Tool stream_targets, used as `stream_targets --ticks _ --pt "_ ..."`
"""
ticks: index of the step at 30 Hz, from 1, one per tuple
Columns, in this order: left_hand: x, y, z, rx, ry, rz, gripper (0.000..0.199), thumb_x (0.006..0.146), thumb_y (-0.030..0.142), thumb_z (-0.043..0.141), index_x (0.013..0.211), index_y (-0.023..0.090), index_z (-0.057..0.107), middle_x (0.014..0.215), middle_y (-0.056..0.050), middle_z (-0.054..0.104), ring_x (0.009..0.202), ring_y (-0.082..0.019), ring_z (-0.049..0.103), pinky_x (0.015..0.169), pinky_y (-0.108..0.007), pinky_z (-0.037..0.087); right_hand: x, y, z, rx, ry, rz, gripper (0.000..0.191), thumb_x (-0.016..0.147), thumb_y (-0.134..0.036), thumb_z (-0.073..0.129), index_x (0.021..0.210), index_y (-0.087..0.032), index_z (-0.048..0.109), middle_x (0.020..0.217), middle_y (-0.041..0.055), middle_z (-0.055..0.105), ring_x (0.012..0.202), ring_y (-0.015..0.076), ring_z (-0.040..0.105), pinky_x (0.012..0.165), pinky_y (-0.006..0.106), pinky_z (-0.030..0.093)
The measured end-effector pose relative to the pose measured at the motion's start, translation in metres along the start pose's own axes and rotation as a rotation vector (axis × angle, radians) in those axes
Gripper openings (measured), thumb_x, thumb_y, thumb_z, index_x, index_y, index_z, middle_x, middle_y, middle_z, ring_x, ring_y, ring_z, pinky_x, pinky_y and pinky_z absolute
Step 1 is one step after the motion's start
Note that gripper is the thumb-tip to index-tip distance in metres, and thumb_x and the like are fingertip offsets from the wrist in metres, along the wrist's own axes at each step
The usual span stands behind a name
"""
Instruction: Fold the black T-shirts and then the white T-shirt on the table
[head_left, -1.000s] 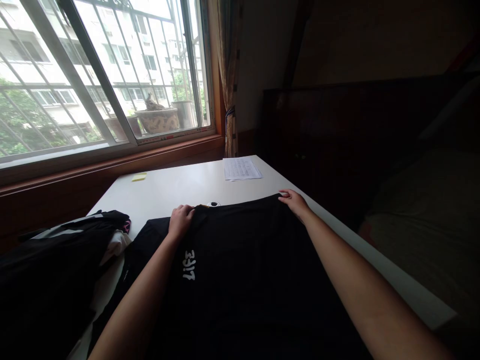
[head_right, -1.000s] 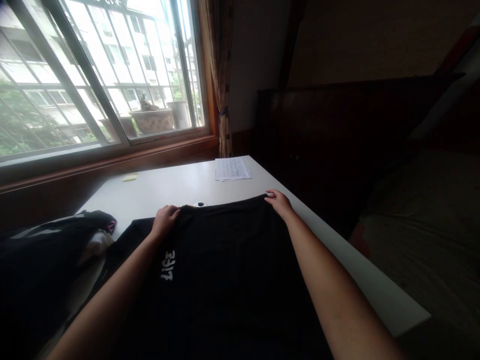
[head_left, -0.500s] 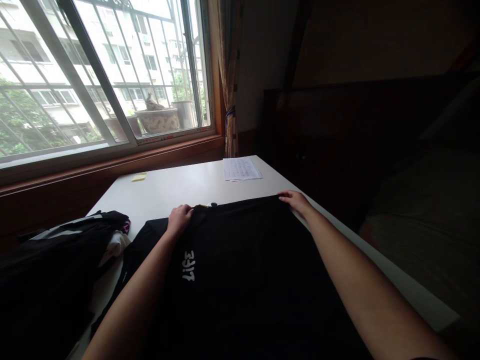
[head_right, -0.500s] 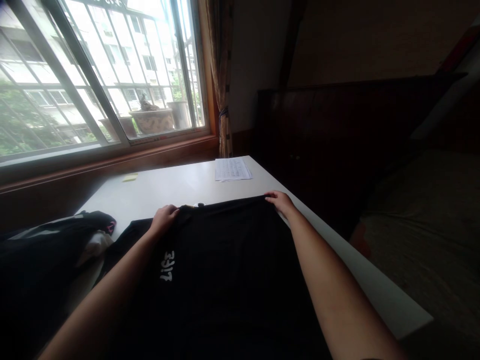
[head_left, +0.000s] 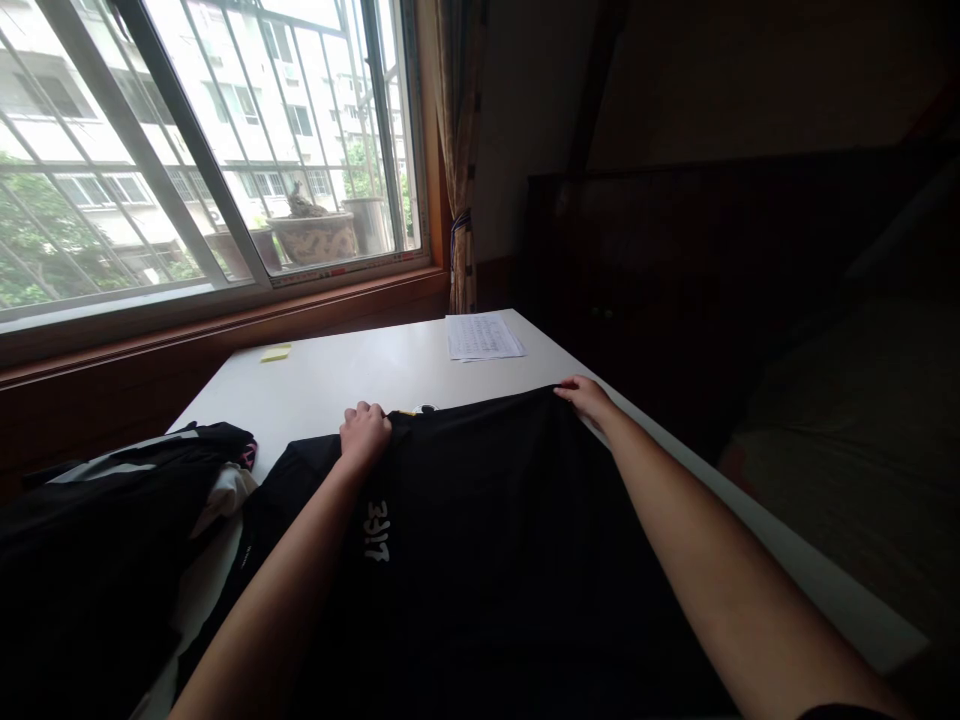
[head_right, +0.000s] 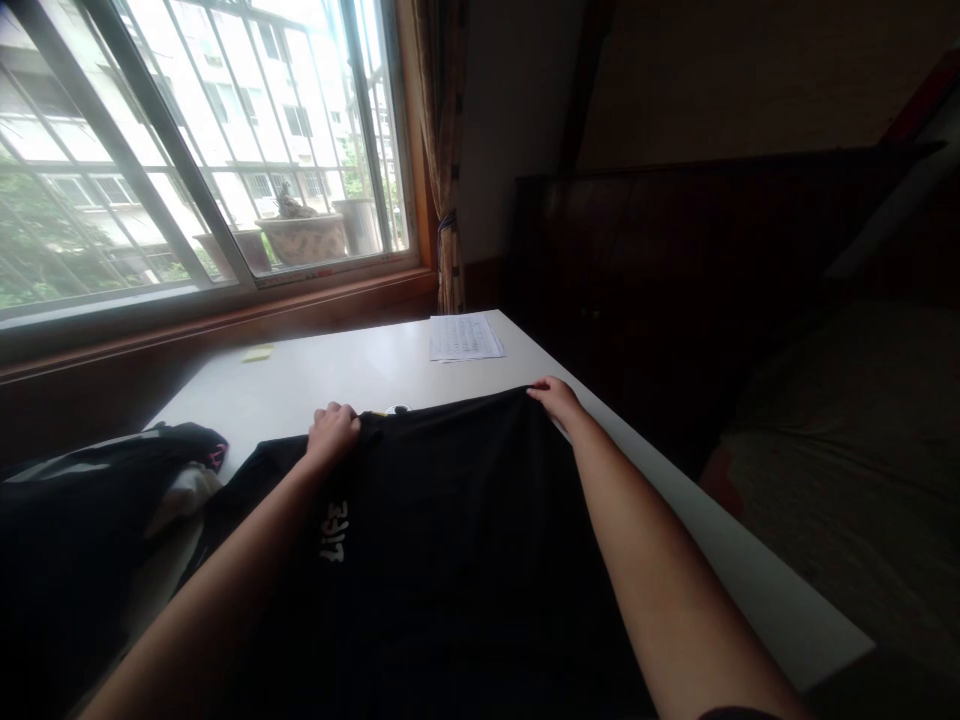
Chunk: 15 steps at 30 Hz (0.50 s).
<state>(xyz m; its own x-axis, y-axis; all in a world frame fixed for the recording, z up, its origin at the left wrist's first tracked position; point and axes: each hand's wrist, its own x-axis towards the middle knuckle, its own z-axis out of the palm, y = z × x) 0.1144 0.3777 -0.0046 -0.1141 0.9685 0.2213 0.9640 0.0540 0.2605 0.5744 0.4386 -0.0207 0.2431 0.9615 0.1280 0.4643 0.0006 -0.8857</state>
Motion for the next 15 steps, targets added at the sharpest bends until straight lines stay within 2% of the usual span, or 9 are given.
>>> stream_targets --ticks 3,6,10,15 --pt "0.000 0.013 -0.005 -0.014 0.034 0.057 0.026 0.092 0.025 0.049 0.110 0.020 0.067 0.121 -0.018 0.059 0.115 -0.040 0.049 0.088 -0.051 0.048 0.003 0.001 0.004 -0.010 0.010 0.043 0.019 0.077 -0.025 0.074 0.095 -0.020 0.071 0.092 0.0069 0.073 0.086 0.0234 0.068 0.081 0.036 0.056" --pt "0.001 0.031 -0.007 -0.041 0.033 0.212 0.025 0.095 0.028 0.052 0.112 0.025 0.070 0.124 -0.012 0.060 0.120 -0.035 0.047 0.095 -0.046 0.047 0.005 0.004 0.009 -0.013 0.015 0.056 0.017 0.080 -0.025 0.071 0.096 -0.020 0.071 0.098 0.0065 0.074 0.089 0.0222 0.069 0.085 0.035 0.055" --pt "0.007 0.057 -0.001 -0.063 -0.032 0.393 0.020 0.095 0.030 0.057 0.104 0.028 0.075 0.116 -0.009 0.067 0.114 -0.032 0.051 0.092 -0.042 0.047 0.006 0.008 0.011 -0.018 0.034 0.052 0.019 0.082 -0.026 0.070 0.099 -0.020 0.071 0.104 0.0075 0.074 0.094 0.0221 0.069 0.090 0.035 0.053" --pt "0.014 0.073 0.007 -0.063 -0.072 0.466 0.017 0.093 0.026 0.060 0.097 0.026 0.076 0.107 -0.010 0.069 0.108 -0.031 0.054 0.088 -0.041 0.046 0.005 0.011 0.010 -0.031 0.061 0.044 0.022 0.082 -0.029 0.070 0.102 -0.020 0.072 0.107 0.0077 0.075 0.096 0.0221 0.069 0.089 0.033 0.053"
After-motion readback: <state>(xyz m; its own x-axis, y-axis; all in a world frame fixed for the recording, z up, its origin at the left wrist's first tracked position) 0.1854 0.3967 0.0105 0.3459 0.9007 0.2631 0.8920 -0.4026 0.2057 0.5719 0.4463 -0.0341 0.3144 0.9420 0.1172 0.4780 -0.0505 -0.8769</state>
